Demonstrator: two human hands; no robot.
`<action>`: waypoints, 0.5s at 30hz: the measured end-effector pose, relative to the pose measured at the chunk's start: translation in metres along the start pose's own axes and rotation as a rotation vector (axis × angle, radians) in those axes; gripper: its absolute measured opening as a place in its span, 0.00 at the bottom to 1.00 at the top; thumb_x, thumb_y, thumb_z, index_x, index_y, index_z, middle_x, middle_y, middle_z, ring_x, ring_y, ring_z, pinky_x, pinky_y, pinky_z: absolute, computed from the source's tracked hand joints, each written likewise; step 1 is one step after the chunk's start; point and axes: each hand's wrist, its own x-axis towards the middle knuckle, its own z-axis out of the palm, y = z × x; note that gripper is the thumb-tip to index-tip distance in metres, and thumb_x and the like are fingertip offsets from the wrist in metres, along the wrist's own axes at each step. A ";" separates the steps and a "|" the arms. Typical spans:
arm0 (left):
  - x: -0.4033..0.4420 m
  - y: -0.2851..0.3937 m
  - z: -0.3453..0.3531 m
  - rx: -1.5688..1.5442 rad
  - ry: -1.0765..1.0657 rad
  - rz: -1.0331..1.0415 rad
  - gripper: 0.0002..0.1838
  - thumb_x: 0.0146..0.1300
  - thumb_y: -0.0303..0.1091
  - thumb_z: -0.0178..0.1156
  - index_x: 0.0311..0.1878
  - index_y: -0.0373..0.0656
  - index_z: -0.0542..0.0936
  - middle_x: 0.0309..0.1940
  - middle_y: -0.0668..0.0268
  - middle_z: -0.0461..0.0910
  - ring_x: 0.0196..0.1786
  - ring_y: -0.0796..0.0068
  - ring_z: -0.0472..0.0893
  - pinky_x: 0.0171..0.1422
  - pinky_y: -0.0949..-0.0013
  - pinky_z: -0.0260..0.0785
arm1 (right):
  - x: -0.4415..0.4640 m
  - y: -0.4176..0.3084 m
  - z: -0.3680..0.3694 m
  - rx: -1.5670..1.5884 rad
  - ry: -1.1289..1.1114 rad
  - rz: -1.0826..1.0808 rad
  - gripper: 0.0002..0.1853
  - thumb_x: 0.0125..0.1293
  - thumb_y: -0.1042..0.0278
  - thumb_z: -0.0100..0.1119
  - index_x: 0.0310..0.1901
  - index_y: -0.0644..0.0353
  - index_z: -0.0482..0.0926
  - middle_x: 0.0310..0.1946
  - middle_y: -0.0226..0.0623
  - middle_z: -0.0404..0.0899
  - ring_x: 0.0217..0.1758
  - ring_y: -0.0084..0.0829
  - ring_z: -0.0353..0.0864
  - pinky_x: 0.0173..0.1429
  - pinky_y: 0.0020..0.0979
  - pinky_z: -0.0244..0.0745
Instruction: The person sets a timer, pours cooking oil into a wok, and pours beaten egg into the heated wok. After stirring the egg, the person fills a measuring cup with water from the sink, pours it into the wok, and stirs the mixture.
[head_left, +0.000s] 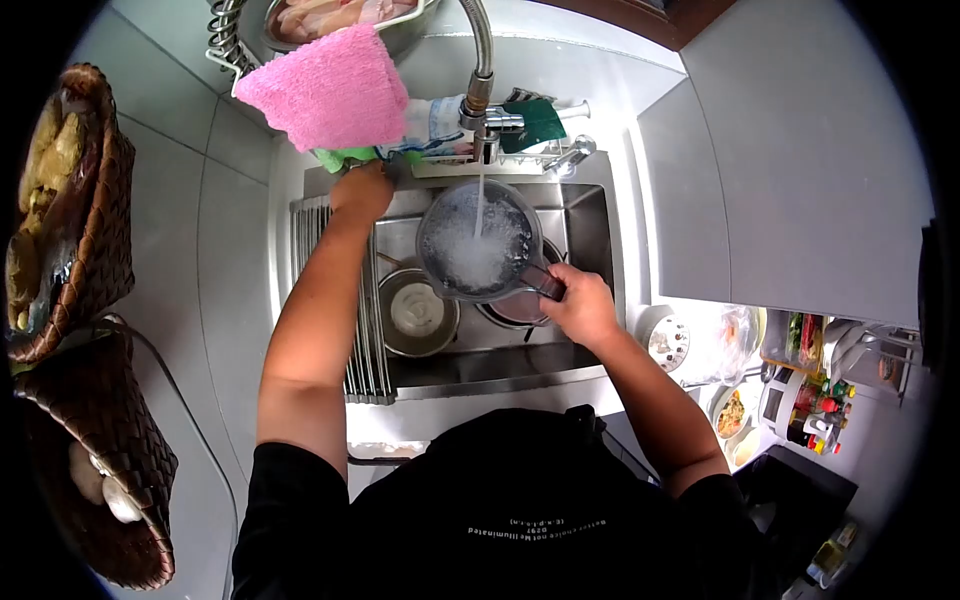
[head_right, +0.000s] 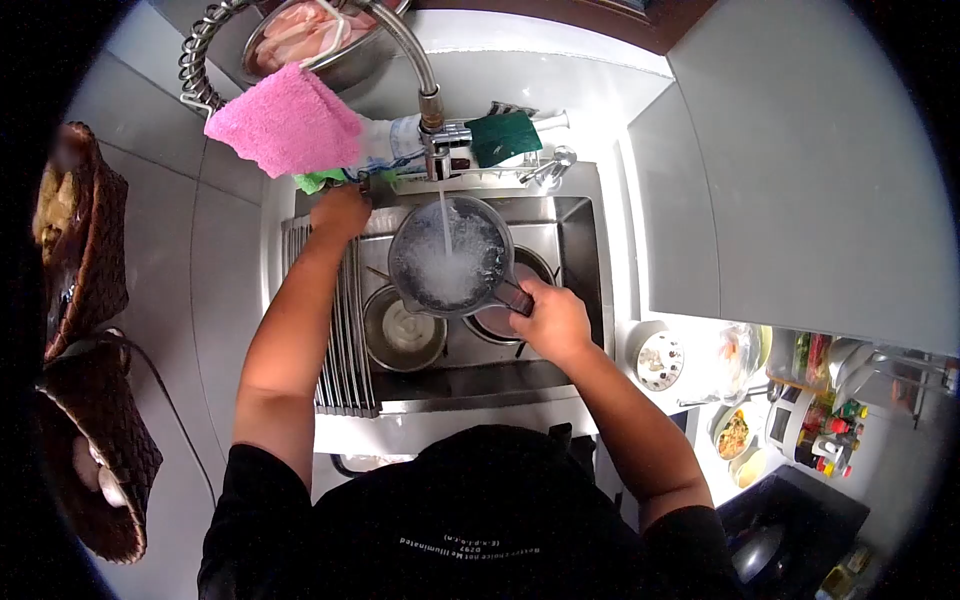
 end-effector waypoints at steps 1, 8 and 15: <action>0.003 0.001 -0.002 0.022 -0.003 -0.014 0.22 0.60 0.42 0.47 0.57 0.50 0.75 0.49 0.52 0.79 0.52 0.51 0.78 0.55 0.53 0.71 | -0.001 0.000 -0.001 0.007 0.004 -0.001 0.12 0.46 0.71 0.64 0.34 0.61 0.77 0.23 0.46 0.77 0.27 0.48 0.78 0.32 0.38 0.72; -0.032 -0.019 0.030 -0.430 0.089 0.180 0.23 0.57 0.40 0.56 0.57 0.45 0.76 0.38 0.52 0.82 0.43 0.52 0.81 0.49 0.58 0.72 | -0.022 0.004 -0.010 0.039 0.052 -0.020 0.13 0.46 0.71 0.65 0.35 0.62 0.77 0.24 0.47 0.77 0.29 0.49 0.77 0.33 0.38 0.72; -0.162 0.029 0.055 -1.149 -0.059 0.137 0.14 0.69 0.34 0.49 0.51 0.38 0.77 0.24 0.69 0.76 0.25 0.82 0.72 0.30 0.77 0.65 | -0.085 0.018 -0.044 0.100 0.092 -0.042 0.15 0.46 0.68 0.66 0.37 0.62 0.77 0.27 0.47 0.77 0.32 0.48 0.78 0.35 0.38 0.72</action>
